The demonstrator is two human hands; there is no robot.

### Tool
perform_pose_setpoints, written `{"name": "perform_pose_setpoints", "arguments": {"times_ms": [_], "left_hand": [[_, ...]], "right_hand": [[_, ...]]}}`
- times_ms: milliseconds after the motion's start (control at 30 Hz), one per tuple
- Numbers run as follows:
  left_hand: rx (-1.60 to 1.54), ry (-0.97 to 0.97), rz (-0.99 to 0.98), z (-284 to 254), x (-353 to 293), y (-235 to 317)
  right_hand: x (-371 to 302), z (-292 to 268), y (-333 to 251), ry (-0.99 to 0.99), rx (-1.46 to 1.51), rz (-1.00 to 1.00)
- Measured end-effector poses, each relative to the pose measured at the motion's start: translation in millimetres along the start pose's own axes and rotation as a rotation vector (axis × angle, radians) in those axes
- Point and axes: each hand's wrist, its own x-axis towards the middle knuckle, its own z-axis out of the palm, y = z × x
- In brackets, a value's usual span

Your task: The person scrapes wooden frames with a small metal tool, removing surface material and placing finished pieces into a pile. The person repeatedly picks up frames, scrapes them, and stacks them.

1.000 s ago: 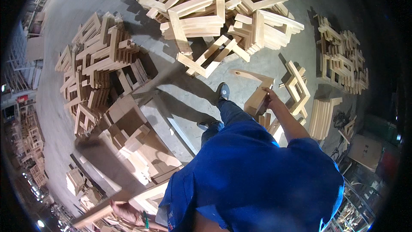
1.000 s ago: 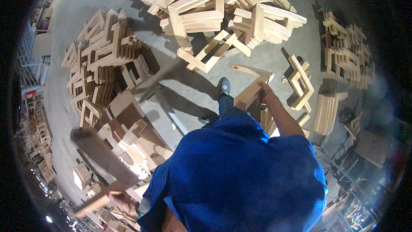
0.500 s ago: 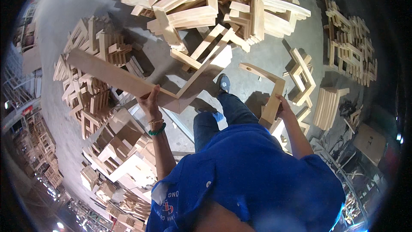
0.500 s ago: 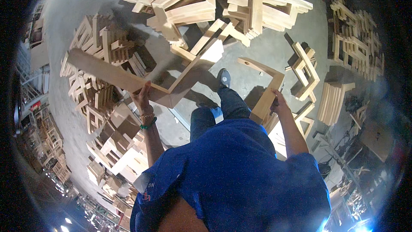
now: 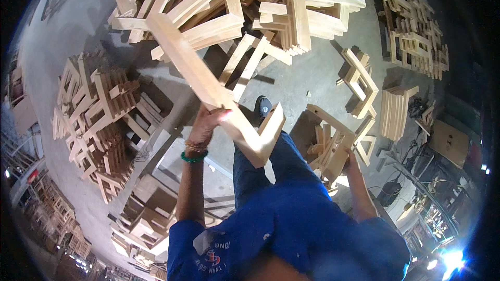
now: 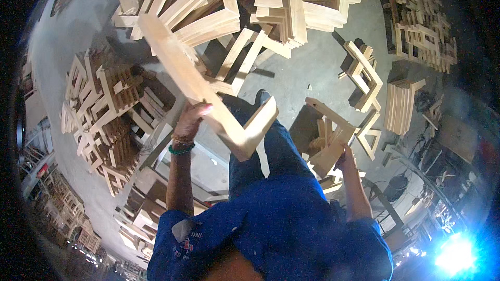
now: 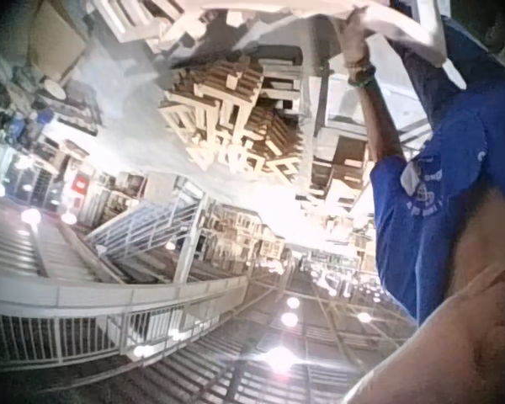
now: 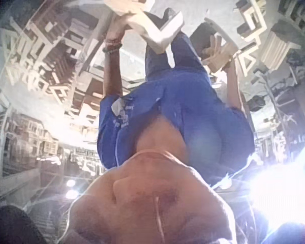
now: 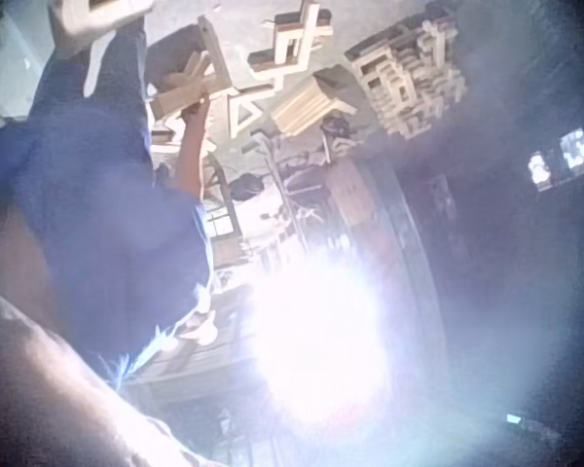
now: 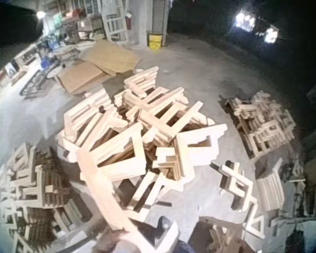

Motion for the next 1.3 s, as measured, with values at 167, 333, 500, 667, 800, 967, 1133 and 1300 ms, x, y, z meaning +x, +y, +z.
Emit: {"name": "perform_pose_setpoints", "arguments": {"times_ms": [167, 333, 500, 667, 800, 967, 1133, 1300], "left_hand": [[-0.095, -0.102, 0.040, 0.2, 45.0, -63.3], [0.059, -0.020, 0.033, -21.8, 40.3, -117.0], [0.149, 0.172, -0.221, -56.8, 3.3, -104.1], [0.103, 0.288, -0.128, -87.9, -23.0, -86.8], [0.034, 0.432, -0.104, -94.1, -33.0, -90.5], [-0.472, 0.502, 0.010, -103.1, -27.0, -121.9], [-0.787, 0.369, 0.056, -108.8, 13.3, -156.6], [-1.180, 0.390, 0.018, -108.2, 84.1, -211.2]], "right_hand": [[0.9, -0.1, 25.7, 0.156, 0.043, 0.088], [10.4, 18.1, 45.1, 0.020, 0.173, 0.171], [45.0, 61.5, 66.5, -0.088, 0.232, 0.157], [62.6, 101.5, 55.3, -0.262, 0.110, 0.211], [63.1, 126.6, 40.1, -0.127, -0.031, 0.260], [57.8, 126.5, 22.2, -0.132, -0.268, 0.207], [56.6, 111.1, 16.1, -0.055, -0.296, 0.208], [59.3, 75.9, 29.8, 0.065, -0.188, 0.181]]}}
